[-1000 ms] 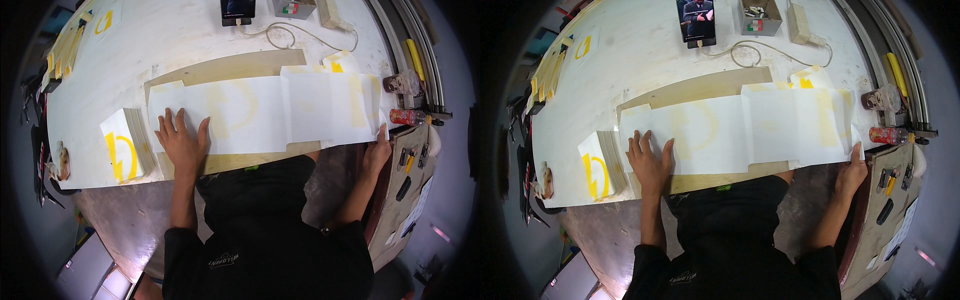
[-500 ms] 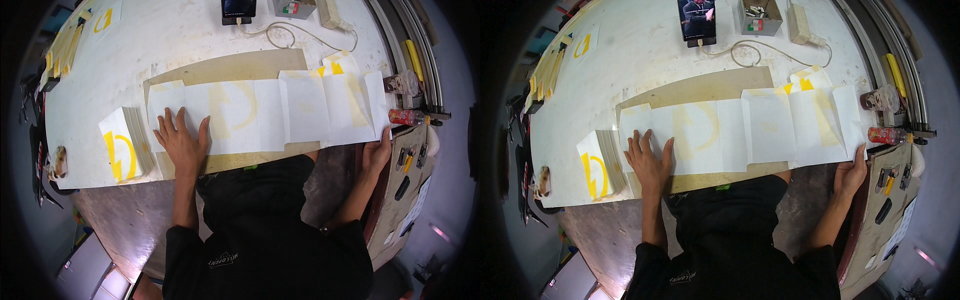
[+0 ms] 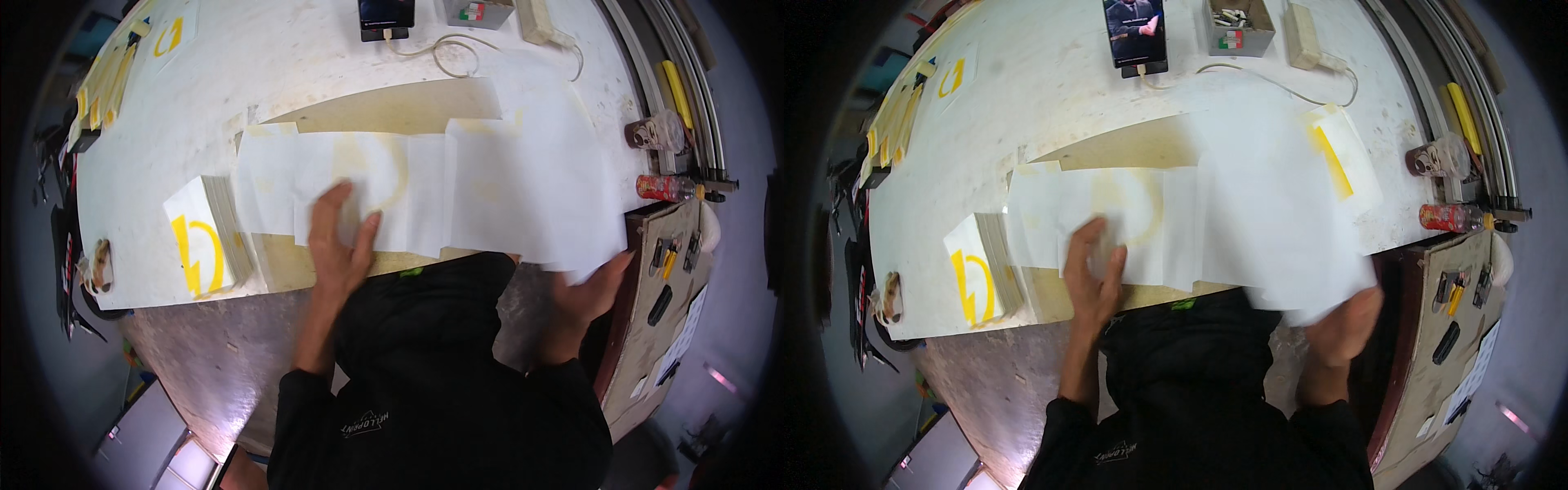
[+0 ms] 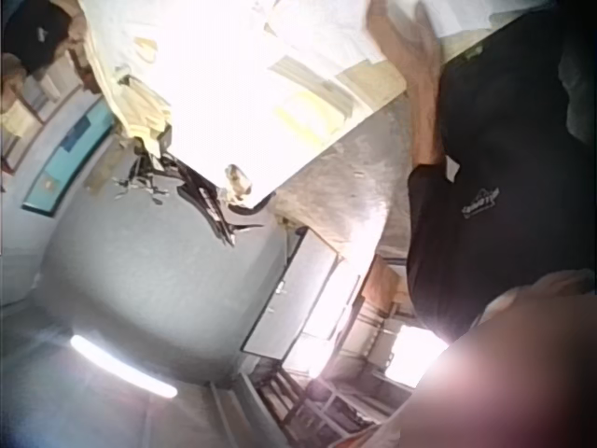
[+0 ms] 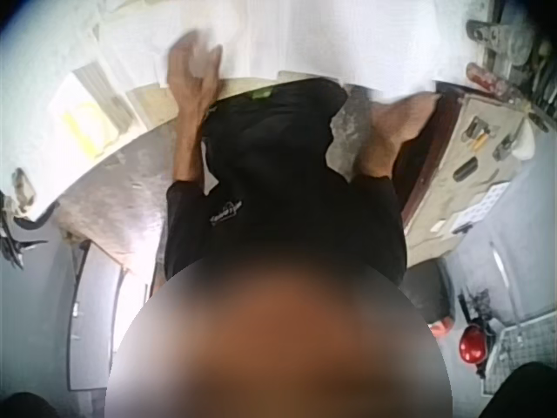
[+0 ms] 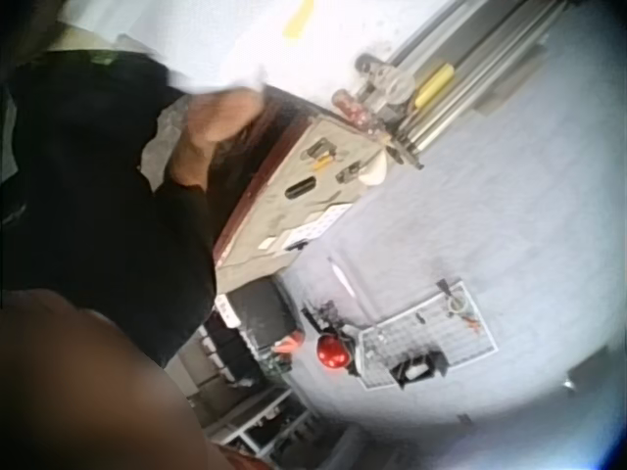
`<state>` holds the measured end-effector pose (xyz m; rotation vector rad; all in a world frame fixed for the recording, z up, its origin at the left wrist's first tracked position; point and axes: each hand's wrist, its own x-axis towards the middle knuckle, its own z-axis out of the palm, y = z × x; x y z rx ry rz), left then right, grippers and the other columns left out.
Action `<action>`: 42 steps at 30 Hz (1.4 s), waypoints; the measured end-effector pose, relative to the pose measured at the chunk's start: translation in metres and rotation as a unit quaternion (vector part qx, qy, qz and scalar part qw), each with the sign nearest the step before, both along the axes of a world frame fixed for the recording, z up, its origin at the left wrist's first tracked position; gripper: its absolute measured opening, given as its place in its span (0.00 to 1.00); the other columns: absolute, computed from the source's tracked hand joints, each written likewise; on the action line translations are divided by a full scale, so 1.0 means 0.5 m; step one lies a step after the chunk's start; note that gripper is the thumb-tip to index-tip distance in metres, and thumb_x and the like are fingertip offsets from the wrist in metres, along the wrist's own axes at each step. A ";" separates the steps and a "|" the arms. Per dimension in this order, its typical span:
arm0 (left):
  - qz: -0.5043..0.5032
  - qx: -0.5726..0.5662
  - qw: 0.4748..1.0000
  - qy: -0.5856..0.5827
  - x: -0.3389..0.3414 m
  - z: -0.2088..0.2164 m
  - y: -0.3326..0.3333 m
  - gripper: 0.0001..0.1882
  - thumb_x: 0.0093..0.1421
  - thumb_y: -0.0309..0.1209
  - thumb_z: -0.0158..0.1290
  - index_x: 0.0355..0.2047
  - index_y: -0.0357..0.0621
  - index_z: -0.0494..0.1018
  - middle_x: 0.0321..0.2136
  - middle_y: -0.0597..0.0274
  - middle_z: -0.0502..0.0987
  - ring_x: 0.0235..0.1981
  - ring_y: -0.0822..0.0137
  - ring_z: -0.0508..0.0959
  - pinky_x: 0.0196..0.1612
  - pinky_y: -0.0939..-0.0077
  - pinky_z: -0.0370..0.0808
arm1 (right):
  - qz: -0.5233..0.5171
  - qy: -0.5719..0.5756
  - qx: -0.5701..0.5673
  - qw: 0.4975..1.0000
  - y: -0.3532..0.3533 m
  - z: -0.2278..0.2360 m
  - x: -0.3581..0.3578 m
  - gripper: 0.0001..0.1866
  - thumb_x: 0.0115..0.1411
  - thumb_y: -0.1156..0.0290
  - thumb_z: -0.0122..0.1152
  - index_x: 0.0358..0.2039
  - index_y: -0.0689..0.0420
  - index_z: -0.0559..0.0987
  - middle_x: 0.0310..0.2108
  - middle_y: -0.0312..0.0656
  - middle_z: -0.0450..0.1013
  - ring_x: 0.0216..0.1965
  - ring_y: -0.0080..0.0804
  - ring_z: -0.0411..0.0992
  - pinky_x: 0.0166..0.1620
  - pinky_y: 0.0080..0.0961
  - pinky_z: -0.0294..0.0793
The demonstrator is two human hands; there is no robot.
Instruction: The person repeatedly folds white paper sheets with yellow printed symbols on a workbench. They align edges, press folds, and stack the folded sheets. A smartphone on a stand displays a video in the background.
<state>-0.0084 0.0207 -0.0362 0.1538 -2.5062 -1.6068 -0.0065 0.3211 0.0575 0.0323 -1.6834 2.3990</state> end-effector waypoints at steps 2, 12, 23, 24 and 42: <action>-0.081 0.186 0.977 -0.058 0.008 0.016 0.013 0.32 0.68 0.46 0.51 0.61 0.29 0.66 0.60 0.44 0.69 0.61 0.55 0.70 0.65 0.61 0.62 | 0.137 0.081 0.100 0.982 -0.046 -0.008 -0.026 0.34 0.67 0.46 0.57 0.52 0.70 0.76 0.49 0.56 0.77 0.53 0.46 0.75 0.59 0.45 0.69; 0.045 0.449 0.884 -0.122 -0.087 0.069 0.035 0.18 0.67 0.29 0.56 0.53 0.31 0.70 0.43 0.54 0.82 0.43 0.68 0.81 0.51 0.73 0.76 | 0.164 0.194 0.374 0.892 -0.143 -0.081 -0.028 0.23 0.49 0.68 0.78 0.44 0.65 0.81 0.40 0.49 0.81 0.44 0.45 0.79 0.60 0.49 0.68; 0.153 0.435 0.887 0.038 -0.076 0.117 -0.096 0.18 0.63 0.18 0.56 0.53 0.30 0.70 0.42 0.54 0.81 0.43 0.72 0.80 0.49 0.78 0.76 | -0.182 0.006 0.189 0.965 -0.061 -0.185 0.008 0.30 0.55 0.80 0.66 0.59 0.69 0.68 0.50 0.52 0.71 0.49 0.36 0.70 0.55 0.33 0.69; 0.172 0.421 0.890 0.042 -0.073 0.127 -0.120 0.18 0.63 0.18 0.57 0.53 0.30 0.70 0.41 0.54 0.82 0.42 0.72 0.81 0.49 0.79 0.76 | -0.122 -0.003 0.214 0.969 -0.069 -0.188 0.007 0.30 0.56 0.80 0.66 0.59 0.69 0.68 0.50 0.51 0.72 0.48 0.35 0.70 0.55 0.32 0.70; 0.256 0.201 0.945 0.000 -0.019 0.120 -0.266 0.24 0.63 0.21 0.58 0.58 0.29 0.65 0.41 0.50 0.83 0.41 0.72 0.81 0.47 0.79 0.76 | 0.061 -0.195 0.193 0.960 -0.237 -0.211 -0.098 0.18 0.56 0.76 0.73 0.45 0.67 0.77 0.25 0.39 0.76 0.22 0.21 0.69 0.27 0.18 0.68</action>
